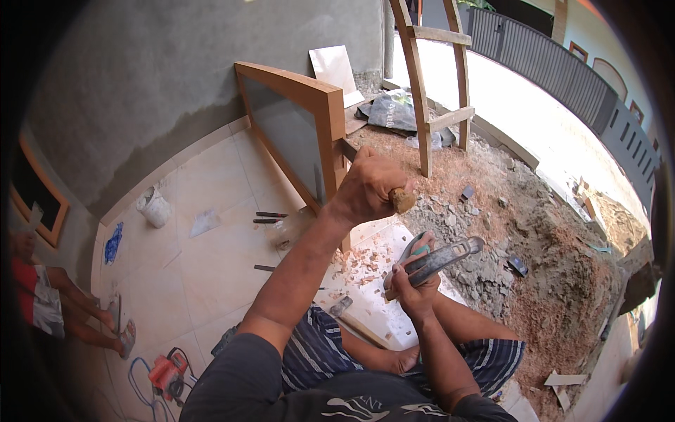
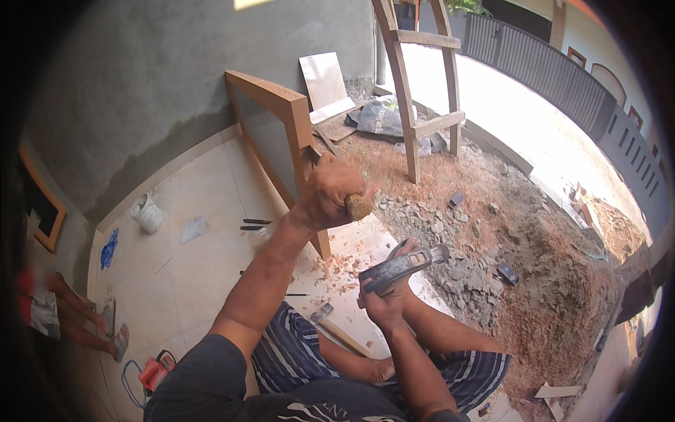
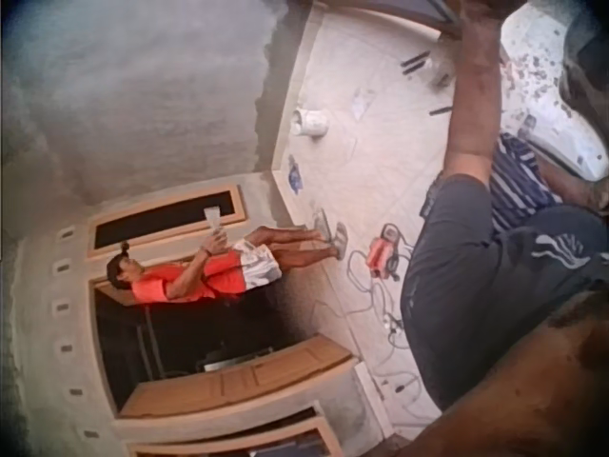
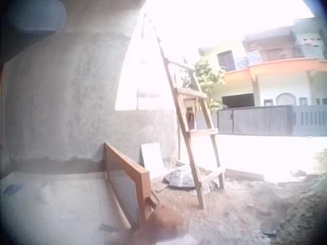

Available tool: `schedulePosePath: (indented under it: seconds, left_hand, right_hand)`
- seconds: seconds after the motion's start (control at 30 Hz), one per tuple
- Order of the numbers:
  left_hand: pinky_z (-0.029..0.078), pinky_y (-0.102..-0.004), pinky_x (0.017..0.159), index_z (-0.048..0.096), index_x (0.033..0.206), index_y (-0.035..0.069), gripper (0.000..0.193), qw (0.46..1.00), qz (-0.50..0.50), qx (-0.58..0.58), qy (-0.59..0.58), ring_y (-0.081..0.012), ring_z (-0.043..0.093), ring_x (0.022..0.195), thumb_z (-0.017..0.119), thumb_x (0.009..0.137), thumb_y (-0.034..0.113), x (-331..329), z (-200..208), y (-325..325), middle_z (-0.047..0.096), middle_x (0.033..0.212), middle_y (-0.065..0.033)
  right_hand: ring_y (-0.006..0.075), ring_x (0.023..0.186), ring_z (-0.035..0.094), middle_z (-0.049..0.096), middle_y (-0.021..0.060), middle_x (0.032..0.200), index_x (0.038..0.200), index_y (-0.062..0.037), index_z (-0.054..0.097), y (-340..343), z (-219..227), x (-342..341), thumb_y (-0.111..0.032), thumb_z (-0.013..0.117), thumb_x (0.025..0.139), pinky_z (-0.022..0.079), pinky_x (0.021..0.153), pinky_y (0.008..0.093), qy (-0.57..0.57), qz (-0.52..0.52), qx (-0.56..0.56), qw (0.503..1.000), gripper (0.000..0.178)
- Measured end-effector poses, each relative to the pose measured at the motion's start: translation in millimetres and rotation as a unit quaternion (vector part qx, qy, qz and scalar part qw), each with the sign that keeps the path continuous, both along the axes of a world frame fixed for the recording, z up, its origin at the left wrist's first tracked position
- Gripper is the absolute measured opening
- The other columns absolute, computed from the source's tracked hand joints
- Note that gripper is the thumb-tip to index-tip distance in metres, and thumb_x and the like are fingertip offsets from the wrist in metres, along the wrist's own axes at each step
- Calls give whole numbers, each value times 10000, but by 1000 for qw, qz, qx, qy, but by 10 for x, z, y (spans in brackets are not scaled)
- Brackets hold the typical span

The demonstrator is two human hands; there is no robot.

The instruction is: The person sits on the floor and uses a chisel and hammer to shape a wooden frame, then stands to retrieve a tool box and returns to continue chiseling and assembling the frame.

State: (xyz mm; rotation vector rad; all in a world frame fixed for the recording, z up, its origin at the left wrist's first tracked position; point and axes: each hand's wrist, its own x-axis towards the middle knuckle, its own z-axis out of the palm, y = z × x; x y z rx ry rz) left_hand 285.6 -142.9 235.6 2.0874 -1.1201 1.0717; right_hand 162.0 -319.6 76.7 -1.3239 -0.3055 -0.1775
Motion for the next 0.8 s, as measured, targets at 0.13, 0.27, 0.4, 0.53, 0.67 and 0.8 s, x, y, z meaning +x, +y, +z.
schedulePosePath:
  seconds: [0.13, 0.27, 0.4, 0.53, 0.67, 0.8]
  left_hand:
    - [334, -419, 697, 466, 627, 131, 364, 1000, -7, -15, -2, -275, 552, 587, 719, 874, 221, 16, 11, -74, 496, 590, -42]
    - [339, -403, 643, 491, 581, 116, 373, 998, -8, -34, -50, -277, 509, 528, 770, 828, 141, -13, 113, -104, 476, 552, -65]
    - [339, -404, 672, 492, 601, 119, 370, 1000, -5, -10, -29, -277, 529, 556, 758, 849, 188, 34, 47, -108, 489, 570, -60]
    - [336, -416, 710, 466, 621, 124, 385, 1000, 12, 2, -2, -287, 557, 601, 728, 885, 227, 0, 33, -51, 508, 600, -55]
    - [359, -379, 666, 510, 599, 127, 427, 999, 19, 5, -48, -247, 527, 547, 784, 903, 247, 80, 30, -81, 512, 575, -43]
    - [368, -377, 663, 521, 603, 132, 432, 995, 45, -21, -90, -243, 552, 563, 778, 911, 291, 152, -57, -113, 524, 579, -37]
  right_hand:
    - [130, 606, 604, 597, 43, 718, 904, -50, 518, 51, 163, 367, -81, 651, 958, 516, 585, 287, -162, -63, -17, 985, 146]
    - [82, 600, 553, 601, 15, 657, 820, -25, 600, 181, 539, 454, -81, 671, 882, 444, 552, 277, 57, 22, -92, 994, 109]
    - [94, 588, 558, 610, 11, 657, 824, -23, 605, 219, 468, 425, -86, 686, 870, 451, 545, 289, -92, -3, 22, 995, 112]
    - [82, 556, 539, 618, 6, 662, 825, -31, 617, 204, 709, 377, -65, 669, 860, 430, 522, 272, 22, -28, -146, 989, 72]
    - [103, 540, 562, 605, 24, 645, 811, -27, 593, 167, 639, 424, -95, 691, 849, 452, 498, 290, 84, 71, -97, 989, 126]
    - [120, 530, 591, 610, 39, 646, 835, -27, 585, -5, 480, 308, -74, 679, 851, 478, 491, 290, 123, 60, -120, 983, 106]
